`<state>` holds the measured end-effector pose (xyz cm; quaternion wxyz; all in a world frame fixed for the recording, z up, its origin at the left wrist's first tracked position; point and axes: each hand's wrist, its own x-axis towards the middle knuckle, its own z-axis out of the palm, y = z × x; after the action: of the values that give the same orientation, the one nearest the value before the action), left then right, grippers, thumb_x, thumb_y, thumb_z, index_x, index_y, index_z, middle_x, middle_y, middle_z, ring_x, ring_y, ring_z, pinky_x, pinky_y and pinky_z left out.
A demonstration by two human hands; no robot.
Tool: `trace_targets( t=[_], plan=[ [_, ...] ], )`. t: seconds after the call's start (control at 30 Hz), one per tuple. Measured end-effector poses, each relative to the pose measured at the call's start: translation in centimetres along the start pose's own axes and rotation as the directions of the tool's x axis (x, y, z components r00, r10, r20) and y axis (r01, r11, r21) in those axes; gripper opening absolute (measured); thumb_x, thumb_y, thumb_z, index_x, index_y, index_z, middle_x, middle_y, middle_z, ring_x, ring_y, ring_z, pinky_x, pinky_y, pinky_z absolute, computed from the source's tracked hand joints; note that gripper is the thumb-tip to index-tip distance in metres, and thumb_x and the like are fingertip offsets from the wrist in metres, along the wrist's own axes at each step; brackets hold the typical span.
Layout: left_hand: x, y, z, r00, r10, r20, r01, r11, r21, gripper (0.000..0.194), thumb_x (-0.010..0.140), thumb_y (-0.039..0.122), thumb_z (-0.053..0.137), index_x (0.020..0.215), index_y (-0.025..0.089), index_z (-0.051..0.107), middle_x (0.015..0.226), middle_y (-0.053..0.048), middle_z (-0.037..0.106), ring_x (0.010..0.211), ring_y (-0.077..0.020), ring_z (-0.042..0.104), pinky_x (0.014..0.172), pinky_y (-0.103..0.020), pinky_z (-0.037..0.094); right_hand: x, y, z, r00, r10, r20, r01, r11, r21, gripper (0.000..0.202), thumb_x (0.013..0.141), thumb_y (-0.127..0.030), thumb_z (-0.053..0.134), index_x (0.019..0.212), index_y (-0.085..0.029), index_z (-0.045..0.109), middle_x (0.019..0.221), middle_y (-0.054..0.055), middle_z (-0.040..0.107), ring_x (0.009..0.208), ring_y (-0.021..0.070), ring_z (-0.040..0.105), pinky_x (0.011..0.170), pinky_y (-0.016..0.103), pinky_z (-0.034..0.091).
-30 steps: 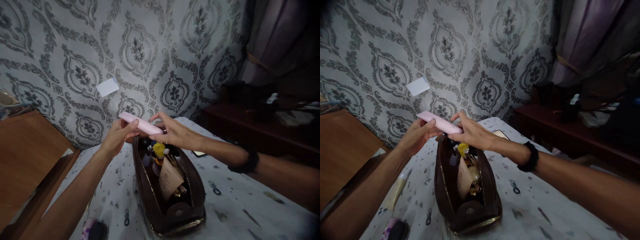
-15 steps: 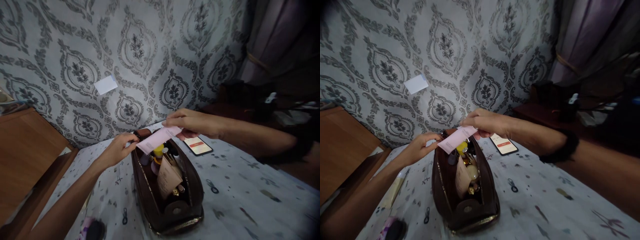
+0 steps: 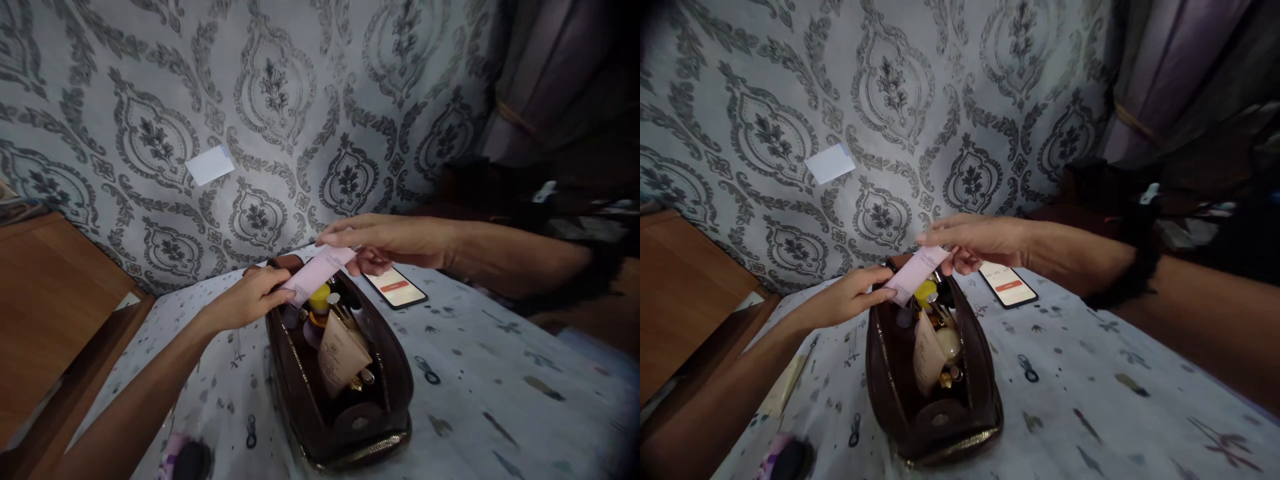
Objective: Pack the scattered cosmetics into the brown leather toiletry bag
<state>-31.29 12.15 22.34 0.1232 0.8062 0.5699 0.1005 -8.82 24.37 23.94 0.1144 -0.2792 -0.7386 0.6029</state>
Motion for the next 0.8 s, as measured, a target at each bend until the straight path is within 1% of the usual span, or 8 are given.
trace_targets(
  t=[0.07,0.17,0.27,0.37,0.5,0.6,0.7,0.8],
  plan=[
    [0.1,-0.1,-0.1,1.000,0.010,0.025,-0.010,1.000,-0.018,0.031,0.100,0.039,0.040,0.086,0.018,0.057,0.083,-0.001,0.058,0.076,-0.0167,0.053,0.071,-0.028,0.039,-0.7,0.6,-0.7,0.987,-0.150,0.053,0.149,0.989,0.026,0.043,0.081,-0.044,0.076,0.113,-0.021,0.061,0.067,-0.001,0.066,0.047,0.0081,0.053,0.038,0.018,0.030],
    [0.0,0.0,-0.3,0.998,0.011,0.054,-0.012,1.000,0.009,0.030,0.101,0.039,0.040,0.090,0.018,0.058,0.085,-0.002,0.060,0.080,-0.0184,0.055,0.075,-0.030,0.040,-1.3,1.3,-1.2,0.951,-0.292,0.104,0.295,0.956,-0.009,0.048,0.080,-0.042,0.077,0.118,-0.020,0.058,0.073,-0.001,0.068,0.055,0.0097,0.061,0.042,0.018,0.035],
    [-0.3,0.0,-0.2,1.000,0.006,0.027,-0.008,0.998,0.058,0.026,0.101,0.038,0.040,0.109,0.020,0.058,0.103,-0.005,0.064,0.098,-0.0227,0.057,0.089,-0.035,0.040,-1.2,1.4,-0.8,0.917,-0.364,0.162,0.378,0.924,-0.063,0.041,0.083,-0.046,0.073,0.109,-0.018,0.061,0.067,-0.002,0.065,0.051,0.0100,0.060,0.040,0.019,0.034],
    [-0.6,0.0,0.4,0.999,0.017,-0.048,-0.014,0.999,0.049,0.029,0.103,0.034,0.036,0.124,0.022,0.050,0.121,-0.008,0.062,0.112,-0.0245,0.056,0.097,-0.037,0.039,-0.7,1.3,0.6,0.896,-0.402,0.189,0.425,0.900,-0.094,0.036,0.083,-0.048,0.071,0.096,-0.016,0.062,0.063,-0.004,0.061,0.048,0.0085,0.055,0.041,0.019,0.033],
    [-0.9,-0.3,1.0,0.988,0.025,-0.150,-0.017,0.998,0.053,0.024,0.103,0.030,0.031,0.113,0.021,0.051,0.107,-0.007,0.065,0.102,-0.0232,0.059,0.089,-0.034,0.044,0.0,1.2,2.8,0.866,-0.482,0.137,0.500,0.848,-0.175,0.034,0.077,-0.047,0.074,0.075,-0.016,0.059,0.065,-0.005,0.053,0.058,0.0085,0.050,0.053,0.021,0.036],
    [-1.0,-0.5,1.2,0.979,0.007,-0.203,-0.003,1.000,0.020,0.024,0.102,0.028,0.031,0.112,0.021,0.052,0.101,-0.006,0.065,0.093,-0.0212,0.060,0.082,-0.032,0.045,0.8,1.3,4.0,0.884,-0.456,0.101,0.465,0.837,-0.289,0.034,0.077,-0.045,0.072,0.066,-0.017,0.055,0.064,-0.005,0.049,0.062,0.0098,0.048,0.056,0.023,0.034],
    [-1.1,-0.6,1.3,0.973,0.006,-0.229,-0.014,0.999,-0.030,0.029,0.102,0.026,0.033,0.126,0.022,0.049,0.107,-0.006,0.066,0.098,-0.0212,0.060,0.086,-0.032,0.044,1.8,1.4,4.7,0.922,-0.388,0.017,0.361,0.840,-0.405,0.032,0.074,-0.038,0.071,0.062,-0.019,0.049,0.057,-0.008,0.044,0.056,0.0089,0.046,0.053,0.022,0.029],
    [-1.2,-0.6,1.3,0.969,-0.007,-0.245,-0.006,0.998,-0.054,0.033,0.101,0.029,0.035,0.129,0.021,0.049,0.106,-0.006,0.067,0.099,-0.0222,0.061,0.088,-0.033,0.044,2.8,1.2,5.4,0.960,-0.280,-0.020,0.232,0.831,-0.506,0.029,0.071,-0.035,0.072,0.063,-0.020,0.048,0.052,-0.009,0.045,0.048,0.0085,0.046,0.049,0.022,0.028]
  ],
)
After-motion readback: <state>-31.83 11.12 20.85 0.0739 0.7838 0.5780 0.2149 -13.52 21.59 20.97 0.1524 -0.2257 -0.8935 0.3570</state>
